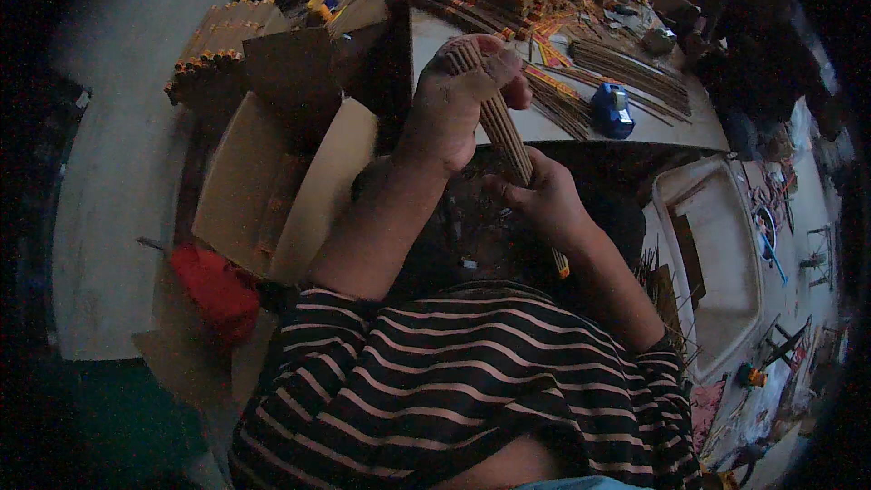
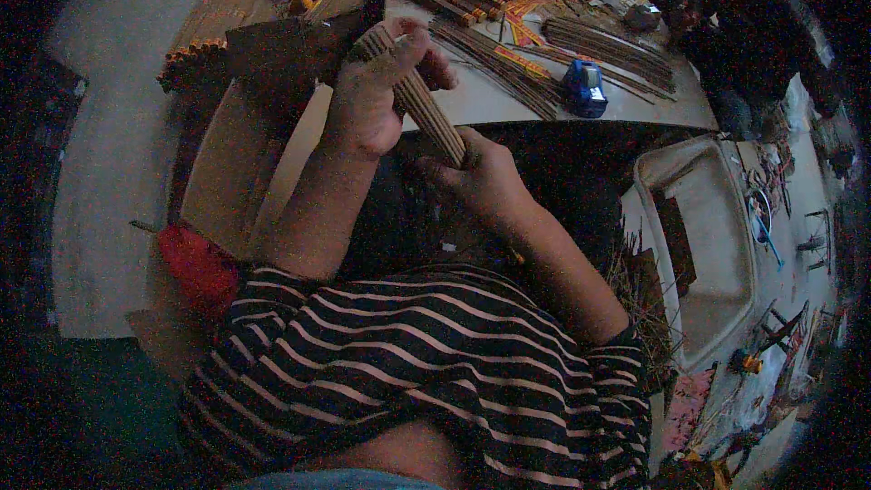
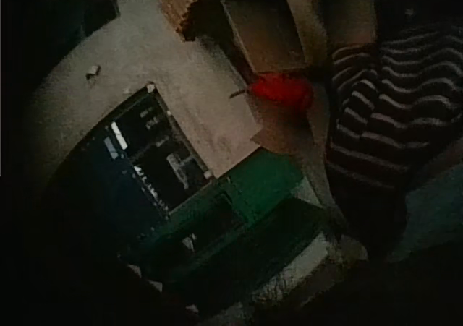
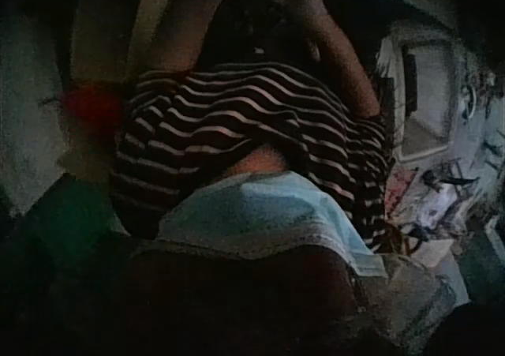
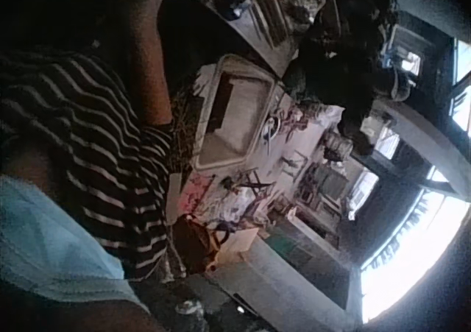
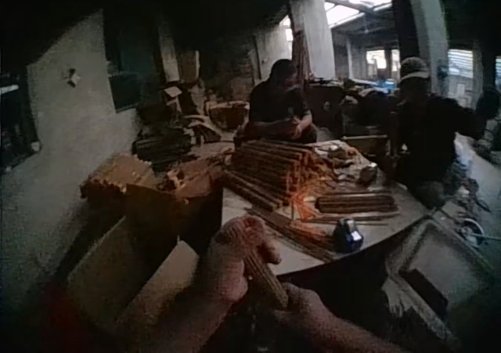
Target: The person gathers thin wooden sticks, aligns them into bundles, and wraps each bundle with a small paper label. The person places the finished bundles into a cardboard box.
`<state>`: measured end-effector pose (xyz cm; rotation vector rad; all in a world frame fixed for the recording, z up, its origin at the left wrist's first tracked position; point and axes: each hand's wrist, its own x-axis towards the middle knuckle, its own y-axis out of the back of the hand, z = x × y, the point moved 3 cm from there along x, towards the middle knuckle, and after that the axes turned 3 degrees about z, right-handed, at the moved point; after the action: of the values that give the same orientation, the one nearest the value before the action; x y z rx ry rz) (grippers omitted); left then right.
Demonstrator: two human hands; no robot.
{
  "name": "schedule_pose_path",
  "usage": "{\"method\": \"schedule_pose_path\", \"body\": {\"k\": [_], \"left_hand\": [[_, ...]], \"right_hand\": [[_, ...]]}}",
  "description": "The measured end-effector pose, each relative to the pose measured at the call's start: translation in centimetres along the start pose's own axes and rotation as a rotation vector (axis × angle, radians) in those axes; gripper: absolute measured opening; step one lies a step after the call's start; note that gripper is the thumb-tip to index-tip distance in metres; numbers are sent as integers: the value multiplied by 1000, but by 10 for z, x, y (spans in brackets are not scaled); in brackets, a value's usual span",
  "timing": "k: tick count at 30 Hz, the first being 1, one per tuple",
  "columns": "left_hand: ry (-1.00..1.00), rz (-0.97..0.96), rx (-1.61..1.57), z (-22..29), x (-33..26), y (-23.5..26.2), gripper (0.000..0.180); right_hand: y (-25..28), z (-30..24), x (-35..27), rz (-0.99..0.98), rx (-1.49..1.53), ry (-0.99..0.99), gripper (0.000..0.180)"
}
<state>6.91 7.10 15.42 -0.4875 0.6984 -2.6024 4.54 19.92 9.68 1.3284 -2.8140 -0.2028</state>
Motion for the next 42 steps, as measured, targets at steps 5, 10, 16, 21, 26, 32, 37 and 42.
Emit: {"method": "schedule_pose_path", "body": {"k": [5, 10, 16, 21, 26, 32, 37, 42], "left_hand": [[101, -164, -250, 0, 12, 9, 29], [107, -51, -188, -5, 20, 6, 25], [102, -35, -249, 7, 16, 0, 22], [38, 55, -117, 4, 15, -12, 27], [91, -237, -253, 10, 12, -16, 30], [-50, -127, -235, 6, 19, -14, 33], [-242, 53, 30, -9, -4, -18, 30], [-18, 207, 110, -18, -10, -7, 22]], "right_hand": [[-1, -16, -5, -279, 53, -277, 24], [-2, -5, 3, -206, 127, -162, 29], [5, -11, 1, -332, 109, -274, 30], [5, -13, 12, -298, 43, -82, 28], [1, -26, 8, -384, 147, -265, 30], [1, -11, 20, -6, -42, 38, 27], [3, 5, 30, 97, -244, 174, 31], [-6, -1, 30, 89, -96, 335, 42]]}}
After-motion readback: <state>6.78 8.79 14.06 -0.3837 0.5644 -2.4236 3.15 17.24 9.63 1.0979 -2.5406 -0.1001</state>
